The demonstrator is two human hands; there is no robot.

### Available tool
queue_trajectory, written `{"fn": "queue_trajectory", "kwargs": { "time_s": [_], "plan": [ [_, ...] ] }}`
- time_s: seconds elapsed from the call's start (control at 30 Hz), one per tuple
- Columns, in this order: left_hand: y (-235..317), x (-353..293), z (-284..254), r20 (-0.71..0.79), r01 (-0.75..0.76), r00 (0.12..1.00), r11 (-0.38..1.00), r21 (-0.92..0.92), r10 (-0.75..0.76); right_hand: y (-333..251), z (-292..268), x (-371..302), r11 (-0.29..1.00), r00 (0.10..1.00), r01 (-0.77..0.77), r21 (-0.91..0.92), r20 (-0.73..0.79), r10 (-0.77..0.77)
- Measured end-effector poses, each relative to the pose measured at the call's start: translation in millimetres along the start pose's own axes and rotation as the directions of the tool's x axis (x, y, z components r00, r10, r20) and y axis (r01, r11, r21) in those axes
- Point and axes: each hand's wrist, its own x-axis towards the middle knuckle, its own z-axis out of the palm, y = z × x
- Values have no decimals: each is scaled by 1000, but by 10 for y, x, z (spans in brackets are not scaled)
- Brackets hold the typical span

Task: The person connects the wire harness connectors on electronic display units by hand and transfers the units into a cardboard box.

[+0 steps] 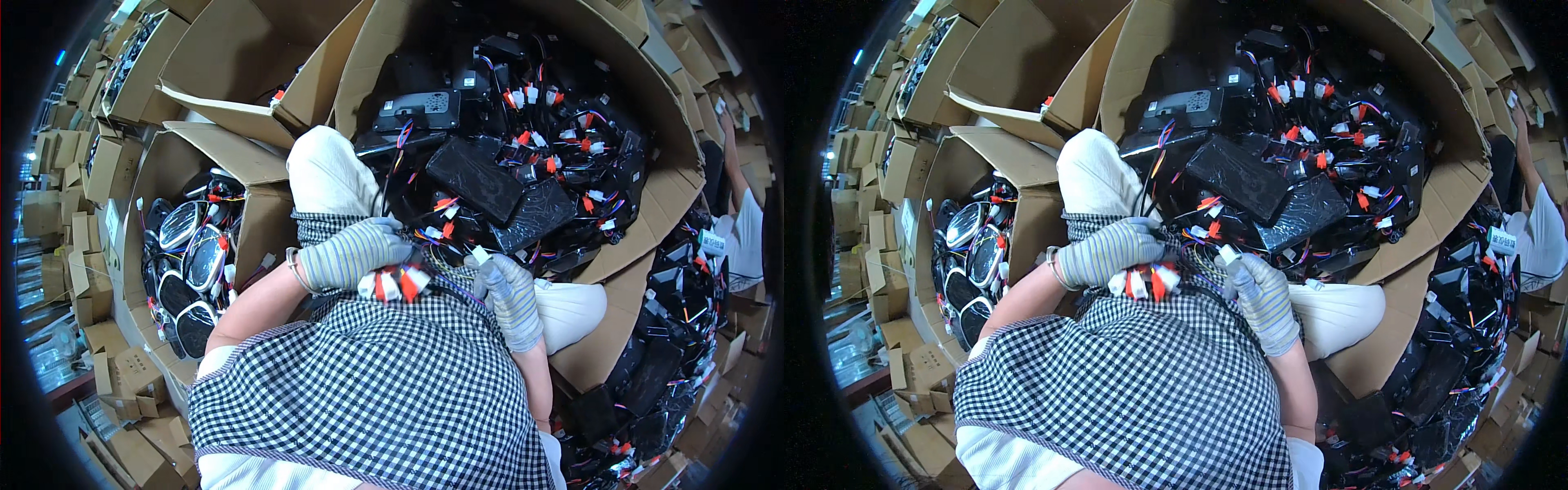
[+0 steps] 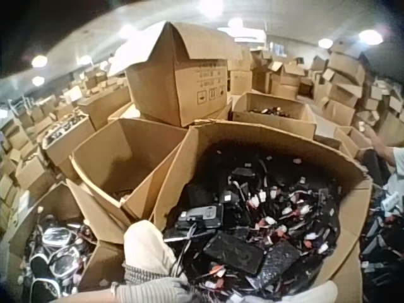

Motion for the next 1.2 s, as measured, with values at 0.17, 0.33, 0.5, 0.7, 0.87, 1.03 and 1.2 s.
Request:
{"fn": "queue_trajectory", "kwargs": {
  "time_s": [0.17, 0.33, 0.5, 0.7, 0.87, 1.03, 1.2],
  "plan": [
    [60, 62, 99, -334, -7, 919, 840, -542, -209, -91, 108, 134, 857, 928, 348, -381, 12, -371],
    [-102, 12, 333, -275, 98, 897, 761, -641, -346, -265, 147, 192, 449, 835, 486, -750, 247, -492],
    [3, 86, 314, -36, -130, 874, -163, -978, -484, -273, 147, 279, 599, 840, 538, -594, 311, -445],
    [125, 114, 378, -423, -171, 696, 438, -883, -581, -324, 186, 183, 992, 985, -37, 125, 173, 14],
    [64, 173, 430, -678, 331, 684, 943, -39, -268, -165, 310, 204, 942, 975, -156, 298, 196, 99],
    [108, 169, 228, -682, 95, 723, 962, 257, 110, -43, 250, 263, 859, 933, -306, 411, 308, 185],
    [45, 123, 227, -430, 80, 876, 945, -316, -218, 84, 226, 452, 941, 911, -278, 195, 363, 194]
  ]
}}
